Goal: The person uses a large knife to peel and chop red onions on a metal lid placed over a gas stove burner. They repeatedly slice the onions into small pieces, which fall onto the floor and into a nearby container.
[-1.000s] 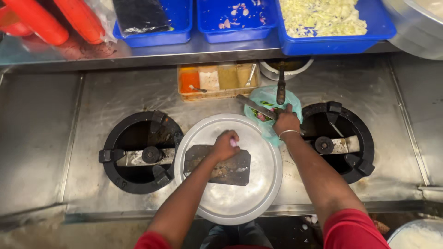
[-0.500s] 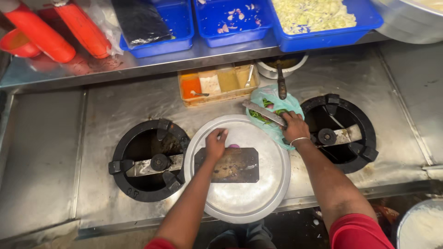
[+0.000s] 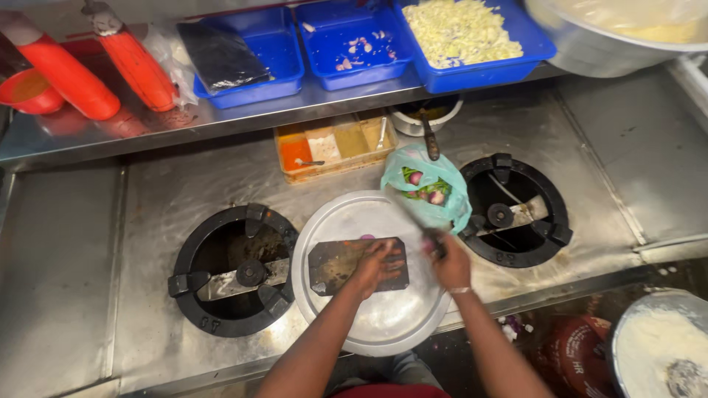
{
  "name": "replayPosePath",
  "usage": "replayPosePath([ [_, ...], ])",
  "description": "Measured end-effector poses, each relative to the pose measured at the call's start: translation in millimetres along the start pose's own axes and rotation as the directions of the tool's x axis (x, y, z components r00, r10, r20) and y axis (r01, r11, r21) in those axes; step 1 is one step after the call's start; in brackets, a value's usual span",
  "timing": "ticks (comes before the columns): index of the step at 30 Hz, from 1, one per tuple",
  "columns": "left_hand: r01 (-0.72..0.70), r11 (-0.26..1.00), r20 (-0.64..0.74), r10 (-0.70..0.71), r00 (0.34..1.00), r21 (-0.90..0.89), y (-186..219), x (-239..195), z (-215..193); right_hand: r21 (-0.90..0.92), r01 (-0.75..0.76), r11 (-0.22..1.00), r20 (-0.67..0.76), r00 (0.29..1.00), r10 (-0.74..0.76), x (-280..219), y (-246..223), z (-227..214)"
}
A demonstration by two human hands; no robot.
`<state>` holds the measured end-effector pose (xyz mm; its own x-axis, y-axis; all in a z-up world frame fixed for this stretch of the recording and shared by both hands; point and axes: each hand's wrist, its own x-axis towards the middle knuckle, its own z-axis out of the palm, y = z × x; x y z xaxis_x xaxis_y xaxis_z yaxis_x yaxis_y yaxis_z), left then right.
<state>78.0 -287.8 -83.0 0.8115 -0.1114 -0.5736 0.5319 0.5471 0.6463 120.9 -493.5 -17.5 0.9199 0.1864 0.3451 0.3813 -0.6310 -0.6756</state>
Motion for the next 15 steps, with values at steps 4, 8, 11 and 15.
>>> replayPosePath([
  [4, 0.216, 0.963, 0.158, -0.191, 0.969, -0.164, -8, 17, -5, 0.048, 0.016, 0.999, 0.086, 0.996, -0.020, -35, -45, 2],
  [8, 0.095, 0.941, 0.134, -0.054, 0.990, -0.326, -21, 16, -4, 0.131, -0.443, 0.887, 0.264, 0.878, 0.400, -59, -56, -15],
  [11, 0.118, 0.886, 0.162, -0.049, 0.986, -0.449, -17, -11, 13, 0.399, -0.575, 0.714, 0.352, 0.815, 0.460, -88, -64, -30],
  [15, 0.216, 0.765, 0.266, -0.060, 0.962, -0.607, -8, -52, 52, 0.503, -0.790, 0.349, 0.532, 0.602, 0.596, -125, -79, -63],
])
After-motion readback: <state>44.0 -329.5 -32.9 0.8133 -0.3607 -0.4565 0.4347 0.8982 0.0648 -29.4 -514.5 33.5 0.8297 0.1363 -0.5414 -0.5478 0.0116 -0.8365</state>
